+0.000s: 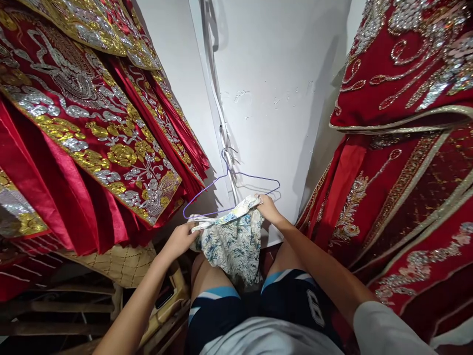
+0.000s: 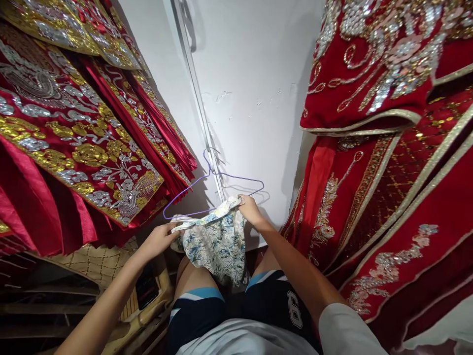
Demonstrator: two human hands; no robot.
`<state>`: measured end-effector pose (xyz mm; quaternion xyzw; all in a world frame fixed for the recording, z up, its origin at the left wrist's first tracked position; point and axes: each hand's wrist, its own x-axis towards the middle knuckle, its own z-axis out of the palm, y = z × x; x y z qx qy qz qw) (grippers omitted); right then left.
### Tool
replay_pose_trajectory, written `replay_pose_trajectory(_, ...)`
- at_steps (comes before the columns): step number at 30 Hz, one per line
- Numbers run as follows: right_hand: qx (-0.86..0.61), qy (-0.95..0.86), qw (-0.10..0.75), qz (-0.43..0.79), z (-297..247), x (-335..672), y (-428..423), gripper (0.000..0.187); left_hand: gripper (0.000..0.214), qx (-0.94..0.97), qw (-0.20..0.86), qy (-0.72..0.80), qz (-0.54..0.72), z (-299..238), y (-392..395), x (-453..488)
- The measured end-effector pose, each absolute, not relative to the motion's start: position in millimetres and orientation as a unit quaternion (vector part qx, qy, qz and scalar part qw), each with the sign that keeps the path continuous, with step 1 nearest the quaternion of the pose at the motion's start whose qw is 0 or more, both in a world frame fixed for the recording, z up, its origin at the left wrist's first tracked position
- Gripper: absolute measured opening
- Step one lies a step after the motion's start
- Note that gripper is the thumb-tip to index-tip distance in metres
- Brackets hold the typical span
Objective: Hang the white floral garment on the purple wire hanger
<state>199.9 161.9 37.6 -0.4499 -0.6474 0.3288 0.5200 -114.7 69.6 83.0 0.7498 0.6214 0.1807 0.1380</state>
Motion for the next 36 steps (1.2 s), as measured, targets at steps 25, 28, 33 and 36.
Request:
replay_pose_trajectory(25, -0.521, -0.665, 0.487, 0.221, 86, 273, 162, 0.039, 0.033, 0.735, 0.066, 0.495, 0.459, 131, 87, -81)
replay_pose_trajectory(28, -0.528, -0.673, 0.469, 0.222, 94, 279, 169, 0.022, 0.031, 0.73, 0.101, 0.485, 0.47, 138, 87, -82)
replay_pose_trajectory(33, -0.57, -0.623, 0.509, 0.169, 97, 278, 164, 0.076, 0.034, 0.725, 0.148, 0.484, 0.468, 146, 88, -83)
replay_pose_trajectory(36, -0.545, -0.661, 0.475, 0.201, 96, 280, 168, 0.059, 0.033, 0.724, 0.155, 0.485, 0.466, 148, 87, -80)
